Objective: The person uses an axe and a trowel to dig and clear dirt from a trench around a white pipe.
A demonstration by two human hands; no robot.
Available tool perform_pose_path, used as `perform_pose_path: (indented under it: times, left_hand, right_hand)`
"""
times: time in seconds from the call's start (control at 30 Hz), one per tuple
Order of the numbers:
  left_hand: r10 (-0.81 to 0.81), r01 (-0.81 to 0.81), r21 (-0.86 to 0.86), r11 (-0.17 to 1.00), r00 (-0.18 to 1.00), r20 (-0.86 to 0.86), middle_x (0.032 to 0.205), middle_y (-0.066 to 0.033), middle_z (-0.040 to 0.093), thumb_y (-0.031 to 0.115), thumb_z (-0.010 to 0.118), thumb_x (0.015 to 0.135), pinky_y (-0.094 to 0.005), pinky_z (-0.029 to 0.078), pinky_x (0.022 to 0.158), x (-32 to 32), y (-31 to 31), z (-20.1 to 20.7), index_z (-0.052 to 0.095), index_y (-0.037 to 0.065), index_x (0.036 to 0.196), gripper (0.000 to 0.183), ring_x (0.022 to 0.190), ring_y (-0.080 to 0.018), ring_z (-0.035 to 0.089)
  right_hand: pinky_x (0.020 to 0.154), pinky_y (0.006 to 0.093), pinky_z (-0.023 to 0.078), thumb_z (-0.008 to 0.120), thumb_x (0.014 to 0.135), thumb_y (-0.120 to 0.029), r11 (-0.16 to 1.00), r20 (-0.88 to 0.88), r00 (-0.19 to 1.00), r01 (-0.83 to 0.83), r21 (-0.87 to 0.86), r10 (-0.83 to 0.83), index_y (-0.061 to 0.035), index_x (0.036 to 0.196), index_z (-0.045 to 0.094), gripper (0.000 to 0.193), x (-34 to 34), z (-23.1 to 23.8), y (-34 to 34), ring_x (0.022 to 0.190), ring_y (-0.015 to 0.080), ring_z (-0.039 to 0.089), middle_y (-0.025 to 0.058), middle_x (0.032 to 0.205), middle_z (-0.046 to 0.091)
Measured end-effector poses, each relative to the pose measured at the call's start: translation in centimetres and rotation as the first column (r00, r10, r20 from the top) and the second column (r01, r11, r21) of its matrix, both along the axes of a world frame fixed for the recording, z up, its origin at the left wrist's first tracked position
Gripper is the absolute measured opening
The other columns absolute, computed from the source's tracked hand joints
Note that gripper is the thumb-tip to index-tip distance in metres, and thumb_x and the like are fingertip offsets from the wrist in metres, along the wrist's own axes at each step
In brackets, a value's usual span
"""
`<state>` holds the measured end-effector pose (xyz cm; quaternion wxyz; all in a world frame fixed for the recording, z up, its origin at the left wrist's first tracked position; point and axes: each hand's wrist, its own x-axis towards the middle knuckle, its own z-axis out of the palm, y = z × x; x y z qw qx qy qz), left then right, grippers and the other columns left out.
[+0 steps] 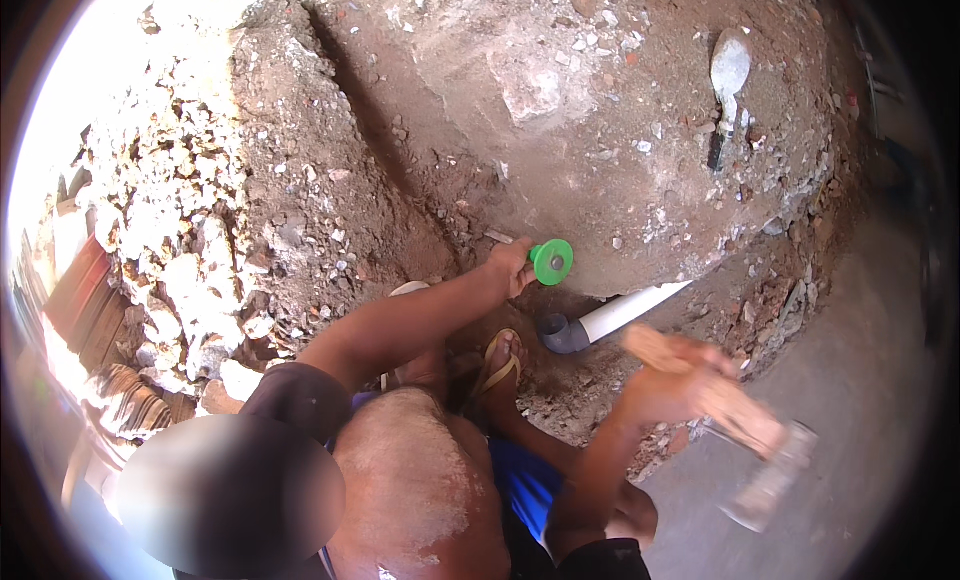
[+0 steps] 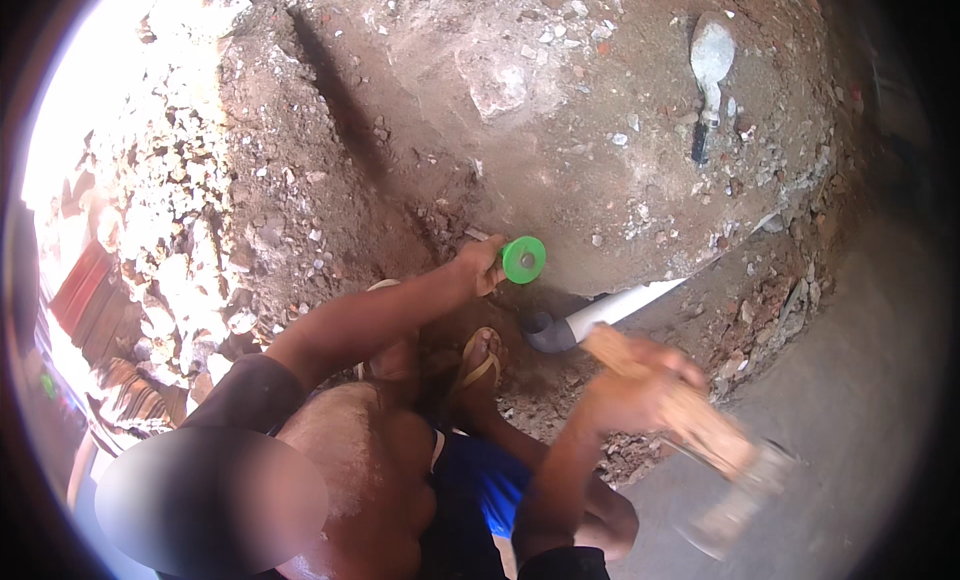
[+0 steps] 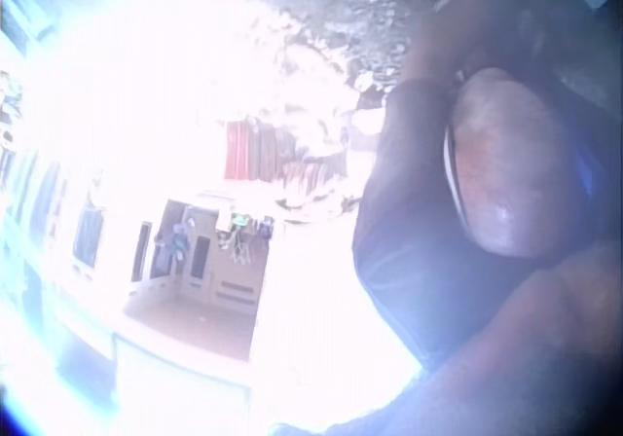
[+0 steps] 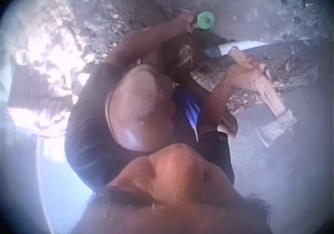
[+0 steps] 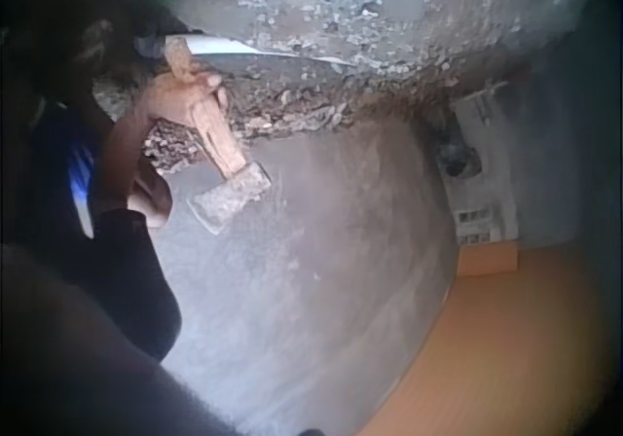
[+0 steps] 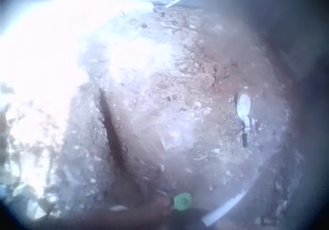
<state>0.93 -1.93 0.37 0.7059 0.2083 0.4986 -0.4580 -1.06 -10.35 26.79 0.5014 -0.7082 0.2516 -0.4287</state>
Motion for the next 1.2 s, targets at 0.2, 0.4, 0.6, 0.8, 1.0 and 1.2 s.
perform_pose_path:
  times: [0.2,0.4,0.6,0.8,1.0,1.2]
  left_hand:
    - [0.108,-0.106,0.099,0.989,0.994,-0.008,0.095,-0.0121,0.065,0.011,0.058,0.092,-0.0399,0.064,0.067,-0.8,0.1,-1.4,0.056,-0.003,0.106,0.020,0.077,-0.0232,0.069]
    - [-0.018,0.018,0.022,1.000,1.000,-0.016,0.106,-0.0122,0.065,0.024,0.053,0.100,-0.0386,0.061,0.080,0.4,0.6,1.0,0.056,0.000,0.114,0.028,0.090,-0.0237,0.069]
    - [-0.100,0.099,-0.035,0.994,0.995,-0.027,0.107,-0.0108,0.065,0.022,0.056,0.098,-0.0388,0.060,0.082,1.1,1.9,1.0,0.058,0.004,0.112,0.022,0.091,-0.0237,0.068]
    - [-0.043,0.040,-0.101,0.994,0.999,-0.026,0.088,-0.0102,0.069,0.015,0.051,0.098,-0.0384,0.063,0.071,0.0,0.4,-2.0,0.060,0.001,0.100,0.018,0.078,-0.0225,0.071]
    - [-0.099,0.088,-0.291,0.953,0.995,-0.021,0.084,-0.0076,0.069,0.018,0.059,0.093,-0.0364,0.060,0.064,-4.0,0.1,-5.2,0.065,0.005,0.089,0.014,0.075,-0.0231,0.070]
    - [-0.603,0.579,0.286,0.763,0.798,-0.006,0.091,-0.0148,0.068,0.016,0.065,0.087,-0.0372,0.054,0.066,-8.2,-3.3,-2.3,0.068,0.003,0.099,0.018,0.081,-0.0260,0.068]
  right_hand:
    - [0.041,0.0275,0.042,0.067,0.082,-0.005,0.840,-0.785,0.342,-0.028,0.541,0.517,-0.0001,0.091,0.061,0.012,-9.9,-14.9,1.5,0.047,0.0111,0.052,0.0033,0.068,0.057]
    - [0.063,0.0376,0.046,0.076,0.082,-0.023,0.969,-0.888,0.438,-0.245,0.028,0.137,0.0004,0.092,0.063,0.029,5.2,-10.9,-5.5,0.067,0.0175,0.055,0.0073,0.074,0.059]
    - [0.080,0.0443,0.050,0.068,0.086,-0.011,0.447,-0.557,0.830,-0.498,-0.743,0.000,-0.0001,0.108,0.061,0.025,15.7,-9.5,-3.9,0.088,0.0310,0.061,0.0149,0.107,0.059]
    - [0.075,0.0500,0.050,0.061,0.084,-0.032,0.800,-0.990,-0.063,-0.583,0.141,0.129,-0.0067,0.083,0.071,0.027,6.9,-19.9,2.3,0.084,0.0418,0.065,0.0195,0.085,0.068]
    - [0.068,0.0476,0.051,0.062,0.085,-0.028,0.838,-0.954,0.292,-0.537,-0.103,0.069,-0.0048,0.082,0.071,0.025,2.0,-20.1,2.6,0.076,0.0390,0.065,0.0164,0.079,0.068]
    - [0.069,0.0453,0.052,0.066,0.085,-0.021,0.896,-0.888,0.452,-0.425,-0.128,0.087,-0.0061,0.086,0.073,0.017,-8.6,-23.4,-1.2,0.076,0.0366,0.066,0.0137,0.078,0.069]
